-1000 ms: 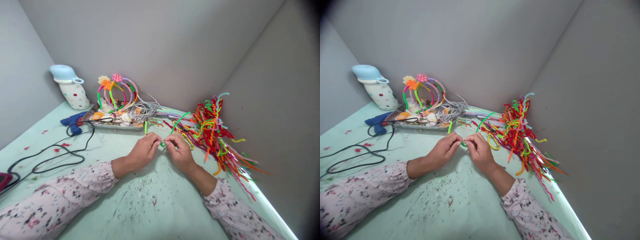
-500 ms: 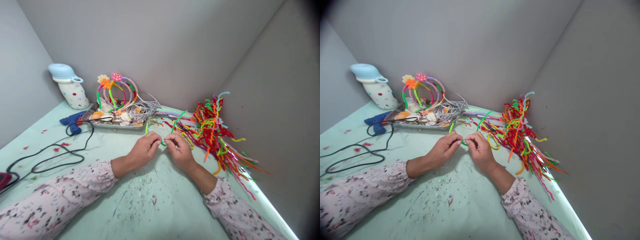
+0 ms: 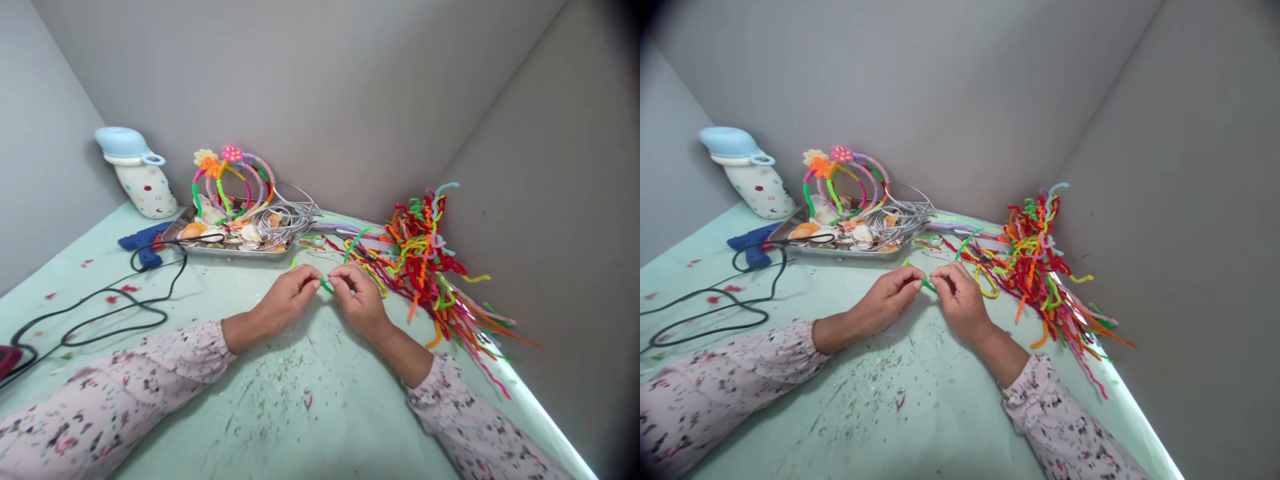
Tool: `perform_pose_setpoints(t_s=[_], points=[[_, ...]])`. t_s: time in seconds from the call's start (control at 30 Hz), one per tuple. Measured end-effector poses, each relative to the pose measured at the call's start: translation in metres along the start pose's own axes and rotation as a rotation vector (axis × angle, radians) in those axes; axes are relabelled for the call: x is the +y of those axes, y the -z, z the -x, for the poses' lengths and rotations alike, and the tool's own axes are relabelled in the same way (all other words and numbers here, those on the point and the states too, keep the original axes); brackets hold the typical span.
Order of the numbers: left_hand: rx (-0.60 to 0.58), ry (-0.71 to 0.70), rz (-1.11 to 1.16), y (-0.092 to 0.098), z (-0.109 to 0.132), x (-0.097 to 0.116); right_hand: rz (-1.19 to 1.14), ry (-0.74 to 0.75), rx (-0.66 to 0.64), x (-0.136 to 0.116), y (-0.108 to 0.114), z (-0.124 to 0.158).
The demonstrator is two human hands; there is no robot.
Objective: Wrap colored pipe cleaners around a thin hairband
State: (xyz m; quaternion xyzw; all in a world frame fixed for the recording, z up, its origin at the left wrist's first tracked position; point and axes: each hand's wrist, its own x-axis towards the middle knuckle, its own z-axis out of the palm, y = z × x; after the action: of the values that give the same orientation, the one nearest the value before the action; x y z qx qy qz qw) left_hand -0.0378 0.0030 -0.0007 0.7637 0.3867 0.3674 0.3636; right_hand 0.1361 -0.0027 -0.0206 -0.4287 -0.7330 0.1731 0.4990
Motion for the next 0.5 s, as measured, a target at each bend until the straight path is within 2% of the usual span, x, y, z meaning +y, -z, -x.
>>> perform_pose_setpoints(t_s=[0.2,0.3,0.43,0.5], points=[[0.122,-0.019,0.007,-0.0015,-0.0002,-0.0050,0.011,0.058,0.191,-0.0026,0.0025,0.0026],[0.165,-0.009,0.029,-0.0014,0.0002,-0.0050,0.085,0.086,0.132,-0.0033,0.0039,0.0023],[0.160,-0.028,0.021,-0.0015,0.0021,-0.0040,0.104,0.050,0.006,-0.0037,0.0027,0.0005],[0.166,-0.047,0.006,-0.0016,0.0029,-0.0040,0.092,0.030,-0.014,-0.0034,0.0026,0.0009]])
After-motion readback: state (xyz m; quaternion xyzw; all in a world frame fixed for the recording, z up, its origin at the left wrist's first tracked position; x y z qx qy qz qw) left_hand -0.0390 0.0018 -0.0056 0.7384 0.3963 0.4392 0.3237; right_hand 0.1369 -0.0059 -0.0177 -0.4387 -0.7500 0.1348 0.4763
